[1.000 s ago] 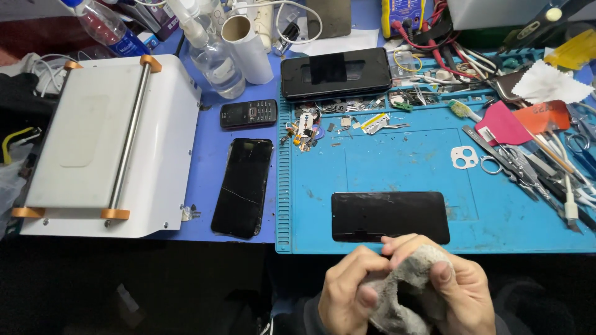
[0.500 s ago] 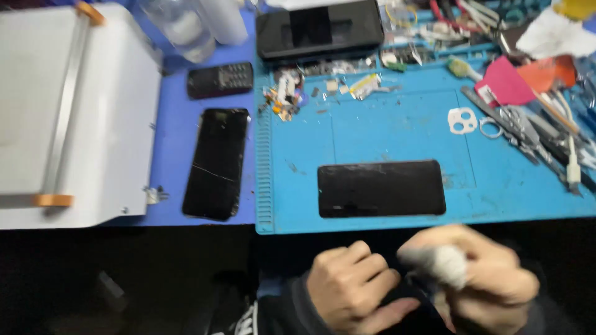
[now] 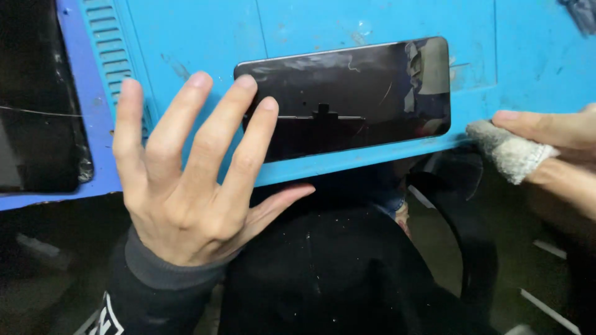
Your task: The recorder cleans a smartphone screen with a cloth and solvent, then applies adhesive tape across the surface.
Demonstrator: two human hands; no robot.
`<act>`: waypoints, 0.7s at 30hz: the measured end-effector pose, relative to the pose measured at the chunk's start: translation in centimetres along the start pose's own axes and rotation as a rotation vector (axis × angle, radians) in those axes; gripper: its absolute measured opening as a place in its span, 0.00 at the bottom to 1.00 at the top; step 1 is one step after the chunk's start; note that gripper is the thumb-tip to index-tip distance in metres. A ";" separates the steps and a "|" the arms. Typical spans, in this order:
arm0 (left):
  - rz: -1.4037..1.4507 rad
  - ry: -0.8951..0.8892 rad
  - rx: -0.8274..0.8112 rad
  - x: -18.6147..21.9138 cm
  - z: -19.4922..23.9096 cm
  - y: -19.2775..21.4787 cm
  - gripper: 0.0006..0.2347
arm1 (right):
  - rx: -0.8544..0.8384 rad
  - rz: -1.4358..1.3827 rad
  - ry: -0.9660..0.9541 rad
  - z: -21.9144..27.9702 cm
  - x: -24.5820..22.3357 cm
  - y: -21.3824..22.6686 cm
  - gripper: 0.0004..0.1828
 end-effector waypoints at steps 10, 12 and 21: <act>0.001 0.046 -0.027 0.0 0.7 -0.7 0.16 | -0.122 0.034 0.047 -2.5 2.5 -2.0 0.33; 0.009 0.046 -0.038 -0.1 0.8 -0.6 0.16 | -0.145 -0.044 -0.009 -3.1 4.6 -2.3 0.33; 0.090 0.075 -0.020 0.0 0.7 -0.6 0.16 | -0.257 0.151 0.267 -4.5 -0.6 -4.2 0.35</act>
Point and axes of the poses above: each hand's wrist, its own z-axis away from the middle knuckle, its own y-axis out of the back of the hand, x = y × z, the point moved 2 cm from there along -z, towards the middle knuckle, and after that the axes turned 7 degrees about x, right-handed, at the moved point
